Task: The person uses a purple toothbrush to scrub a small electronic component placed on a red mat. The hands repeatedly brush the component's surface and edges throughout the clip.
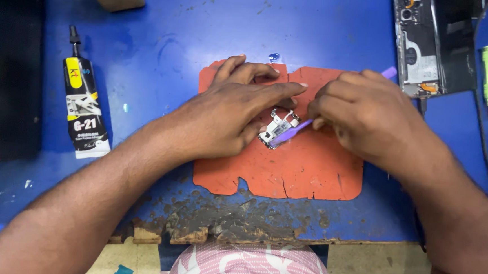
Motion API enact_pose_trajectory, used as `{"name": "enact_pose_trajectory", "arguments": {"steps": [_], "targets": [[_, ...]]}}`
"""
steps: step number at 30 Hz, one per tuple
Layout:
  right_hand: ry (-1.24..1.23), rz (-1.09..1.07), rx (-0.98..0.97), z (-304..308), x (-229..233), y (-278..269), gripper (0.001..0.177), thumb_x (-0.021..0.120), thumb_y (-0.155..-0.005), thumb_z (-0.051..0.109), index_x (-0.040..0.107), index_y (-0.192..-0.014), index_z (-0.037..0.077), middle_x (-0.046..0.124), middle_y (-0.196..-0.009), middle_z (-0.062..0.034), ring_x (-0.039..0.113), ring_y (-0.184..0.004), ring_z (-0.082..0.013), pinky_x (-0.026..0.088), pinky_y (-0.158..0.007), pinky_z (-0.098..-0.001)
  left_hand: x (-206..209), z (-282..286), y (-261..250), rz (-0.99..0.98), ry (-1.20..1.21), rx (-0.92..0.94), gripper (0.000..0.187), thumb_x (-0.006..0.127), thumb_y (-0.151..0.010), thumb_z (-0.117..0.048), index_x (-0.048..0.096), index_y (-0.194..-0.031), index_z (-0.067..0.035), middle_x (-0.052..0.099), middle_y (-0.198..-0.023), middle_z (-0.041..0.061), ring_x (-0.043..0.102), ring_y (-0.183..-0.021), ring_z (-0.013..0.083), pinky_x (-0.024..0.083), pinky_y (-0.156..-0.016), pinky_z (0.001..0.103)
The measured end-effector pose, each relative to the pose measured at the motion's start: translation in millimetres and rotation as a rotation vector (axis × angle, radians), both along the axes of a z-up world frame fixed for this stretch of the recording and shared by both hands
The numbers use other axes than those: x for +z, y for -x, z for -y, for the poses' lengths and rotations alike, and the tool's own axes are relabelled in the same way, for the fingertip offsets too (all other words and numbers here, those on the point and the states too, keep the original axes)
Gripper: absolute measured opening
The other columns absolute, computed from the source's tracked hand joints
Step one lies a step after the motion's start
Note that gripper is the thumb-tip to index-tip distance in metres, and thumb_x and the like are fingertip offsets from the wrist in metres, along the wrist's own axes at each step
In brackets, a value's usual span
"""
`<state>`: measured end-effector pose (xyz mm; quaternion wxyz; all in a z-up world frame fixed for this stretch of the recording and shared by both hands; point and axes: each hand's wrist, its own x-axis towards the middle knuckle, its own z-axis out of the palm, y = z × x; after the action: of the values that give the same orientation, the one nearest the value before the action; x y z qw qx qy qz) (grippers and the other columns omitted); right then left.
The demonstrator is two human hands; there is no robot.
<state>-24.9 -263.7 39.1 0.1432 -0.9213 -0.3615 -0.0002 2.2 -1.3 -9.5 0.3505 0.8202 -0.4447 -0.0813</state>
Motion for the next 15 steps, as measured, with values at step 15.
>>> {"name": "enact_pose_trajectory", "arguments": {"steps": [15], "targets": [[-0.02, 0.041, -0.019, 6, -14, 3, 0.019, 0.073, -0.075, 0.001, 0.071, -0.091, 0.011, 0.069, -0.091, -0.0044, 0.066, -0.089, -0.0281, 0.048, -0.078, -0.0427, 7, 3, 0, -0.092, -0.053, -0.005, 0.066, 0.066, -0.089, -0.011, 0.044, -0.151, -0.02, 0.069, -0.132, -0.003, 0.044, -0.139, 0.0285, 0.017, -0.12, 0.059]]}}
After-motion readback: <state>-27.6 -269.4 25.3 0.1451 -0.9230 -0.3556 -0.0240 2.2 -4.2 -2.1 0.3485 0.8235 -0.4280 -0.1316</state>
